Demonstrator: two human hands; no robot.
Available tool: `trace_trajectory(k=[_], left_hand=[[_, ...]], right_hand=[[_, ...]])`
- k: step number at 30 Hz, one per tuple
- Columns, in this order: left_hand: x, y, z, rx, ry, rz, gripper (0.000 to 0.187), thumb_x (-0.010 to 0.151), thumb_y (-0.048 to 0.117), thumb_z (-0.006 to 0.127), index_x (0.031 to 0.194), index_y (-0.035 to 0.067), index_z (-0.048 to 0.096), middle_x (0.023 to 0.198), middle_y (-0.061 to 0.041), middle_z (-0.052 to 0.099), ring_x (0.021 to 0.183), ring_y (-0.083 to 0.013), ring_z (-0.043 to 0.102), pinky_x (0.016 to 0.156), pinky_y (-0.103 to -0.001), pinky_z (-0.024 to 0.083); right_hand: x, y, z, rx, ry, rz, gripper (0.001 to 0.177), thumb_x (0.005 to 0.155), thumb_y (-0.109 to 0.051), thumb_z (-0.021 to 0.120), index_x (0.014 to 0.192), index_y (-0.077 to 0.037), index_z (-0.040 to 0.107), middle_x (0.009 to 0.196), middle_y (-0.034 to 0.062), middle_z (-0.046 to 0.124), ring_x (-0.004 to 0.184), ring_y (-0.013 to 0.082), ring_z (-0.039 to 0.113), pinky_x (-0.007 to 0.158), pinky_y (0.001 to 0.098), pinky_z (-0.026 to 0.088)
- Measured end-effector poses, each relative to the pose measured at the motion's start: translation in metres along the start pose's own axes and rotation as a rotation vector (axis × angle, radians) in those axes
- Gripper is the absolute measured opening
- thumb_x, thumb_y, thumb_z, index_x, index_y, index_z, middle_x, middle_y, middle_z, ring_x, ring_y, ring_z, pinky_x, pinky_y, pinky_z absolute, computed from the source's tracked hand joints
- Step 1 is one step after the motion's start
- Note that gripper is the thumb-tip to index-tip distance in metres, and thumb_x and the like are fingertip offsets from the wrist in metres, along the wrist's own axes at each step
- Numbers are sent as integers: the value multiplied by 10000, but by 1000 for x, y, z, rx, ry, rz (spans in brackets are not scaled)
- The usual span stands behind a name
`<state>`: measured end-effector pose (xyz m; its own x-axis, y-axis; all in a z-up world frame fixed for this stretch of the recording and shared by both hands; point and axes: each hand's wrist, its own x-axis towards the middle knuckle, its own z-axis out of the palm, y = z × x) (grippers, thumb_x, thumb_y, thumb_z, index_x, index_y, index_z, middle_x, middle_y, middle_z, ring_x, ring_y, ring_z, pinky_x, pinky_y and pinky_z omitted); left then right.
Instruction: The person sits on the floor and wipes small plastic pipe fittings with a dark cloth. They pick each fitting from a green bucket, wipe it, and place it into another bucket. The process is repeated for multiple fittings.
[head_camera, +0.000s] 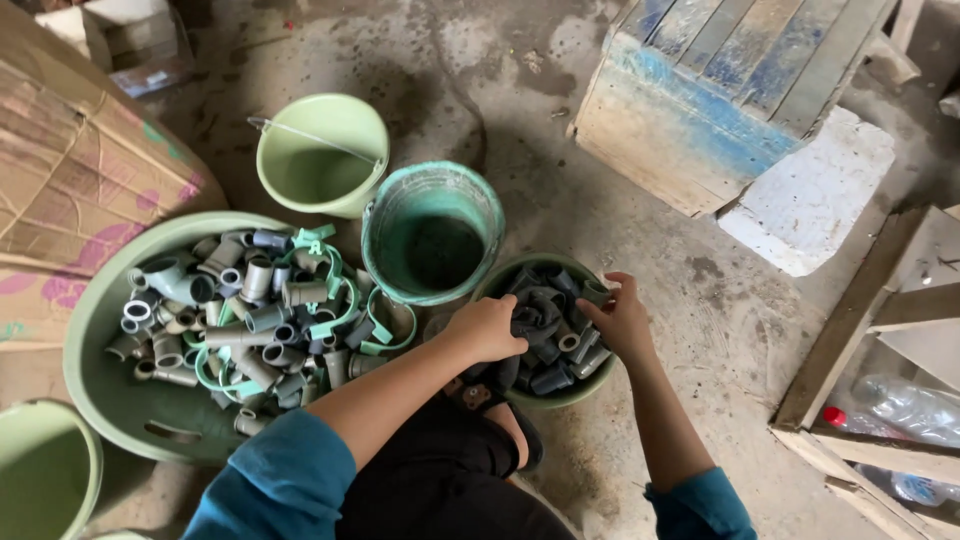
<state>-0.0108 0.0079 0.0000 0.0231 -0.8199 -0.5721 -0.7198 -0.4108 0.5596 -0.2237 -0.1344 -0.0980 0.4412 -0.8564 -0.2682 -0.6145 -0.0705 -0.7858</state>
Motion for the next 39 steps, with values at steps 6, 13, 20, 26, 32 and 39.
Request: trace_trajectory(k=[6,13,20,26,32,39], left_hand=[[3,-14,10,-119,-93,-84,947,828,507,658,1527,-60,364,1469,-298,500,1310,-423,552,973,-498,560],[14,-21,11,-200,-143,-121,996,863,538,642,1557,-81,286,1559,-309,378,1419,-431,428,1096,-508,474],[3,-16,-3,-198,-99,-92,949,864,507,639,1548,-59,305,1527,-306,416,1384,-440,466,1066,-531,494],[-30,-6,-30,-312,157,-47,790,843,426,677,1474,11,447,1407,-255,557,1280,-425,576,995,-520,552],[-68,-40,-29,-450,671,-48,709,841,383,719,1453,160,438,1365,-192,564,1236,-438,606,1039,-556,526],[-202,-89,-36,-869,976,12,763,882,332,680,1460,57,264,1373,-431,442,1269,-638,452,1095,-684,387]], right_hand=[[23,3,24,-301,-53,46,623,865,-497,778,1245,-85,505,1131,226,708,1116,430,673,918,554,554],[29,6,41,-525,-100,98,697,886,-418,726,1447,-86,480,1314,175,507,1168,425,635,895,565,601],[1,-32,24,-466,-54,-18,725,906,-408,735,1491,-74,467,1383,190,406,1307,442,502,938,601,559],[-48,-115,42,273,-108,-238,553,1049,-258,552,1520,-19,388,1496,276,359,1373,461,441,1056,573,458],[-38,-149,135,990,-158,-151,511,1049,-142,535,1519,-80,345,1519,172,438,1367,324,486,1107,487,454],[-71,-235,217,903,-450,-156,362,918,-23,704,1270,-105,693,1132,57,707,1056,161,656,1009,324,526]])
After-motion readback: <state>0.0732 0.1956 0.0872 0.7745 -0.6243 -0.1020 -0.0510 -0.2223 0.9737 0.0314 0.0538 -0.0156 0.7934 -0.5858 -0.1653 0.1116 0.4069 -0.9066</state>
